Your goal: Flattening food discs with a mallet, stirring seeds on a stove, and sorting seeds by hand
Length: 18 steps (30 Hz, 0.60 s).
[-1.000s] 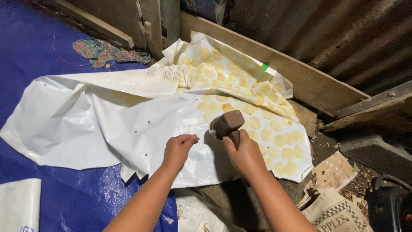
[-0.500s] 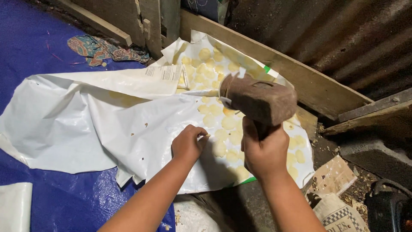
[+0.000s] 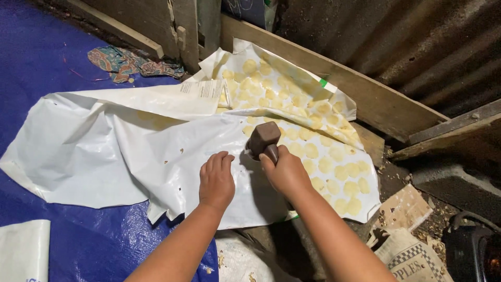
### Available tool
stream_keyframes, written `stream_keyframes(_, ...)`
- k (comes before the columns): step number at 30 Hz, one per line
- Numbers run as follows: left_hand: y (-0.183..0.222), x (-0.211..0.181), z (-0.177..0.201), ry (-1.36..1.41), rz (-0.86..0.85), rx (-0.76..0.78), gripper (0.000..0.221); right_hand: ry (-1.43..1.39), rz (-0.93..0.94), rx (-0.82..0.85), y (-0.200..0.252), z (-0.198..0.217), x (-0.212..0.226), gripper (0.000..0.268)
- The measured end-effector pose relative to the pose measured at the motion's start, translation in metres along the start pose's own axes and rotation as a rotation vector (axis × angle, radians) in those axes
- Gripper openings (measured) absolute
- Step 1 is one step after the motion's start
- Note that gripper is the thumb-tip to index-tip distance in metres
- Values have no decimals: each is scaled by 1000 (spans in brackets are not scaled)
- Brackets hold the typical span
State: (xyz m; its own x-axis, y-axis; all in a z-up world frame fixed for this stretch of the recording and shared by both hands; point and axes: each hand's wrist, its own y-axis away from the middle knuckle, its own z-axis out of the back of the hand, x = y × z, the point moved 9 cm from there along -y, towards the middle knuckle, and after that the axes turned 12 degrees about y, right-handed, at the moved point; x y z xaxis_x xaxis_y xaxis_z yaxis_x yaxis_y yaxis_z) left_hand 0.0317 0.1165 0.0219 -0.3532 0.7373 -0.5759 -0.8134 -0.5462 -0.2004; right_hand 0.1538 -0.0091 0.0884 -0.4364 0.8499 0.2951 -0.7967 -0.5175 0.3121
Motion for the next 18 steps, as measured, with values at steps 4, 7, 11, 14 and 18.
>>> stream_keyframes(4,0,6,-2,18,-48,-116,39,38,-35,-12,3,-50,-19,54)
stream_keyframes(7,10,8,-1,-74,-189,-267,38,-193,-119,60,5,-61,-34,57)
stream_keyframes(11,9,7,-6,-126,-293,-281,35,-537,-310,90,88,-53,-83,51)
stream_keyframes(14,17,0,0,-127,-271,-286,36,-1202,-417,-21,149,-93,-163,29)
stream_keyframes(18,15,-12,12,-1,-195,-252,35,-1313,-595,-155,235,-100,-281,29)
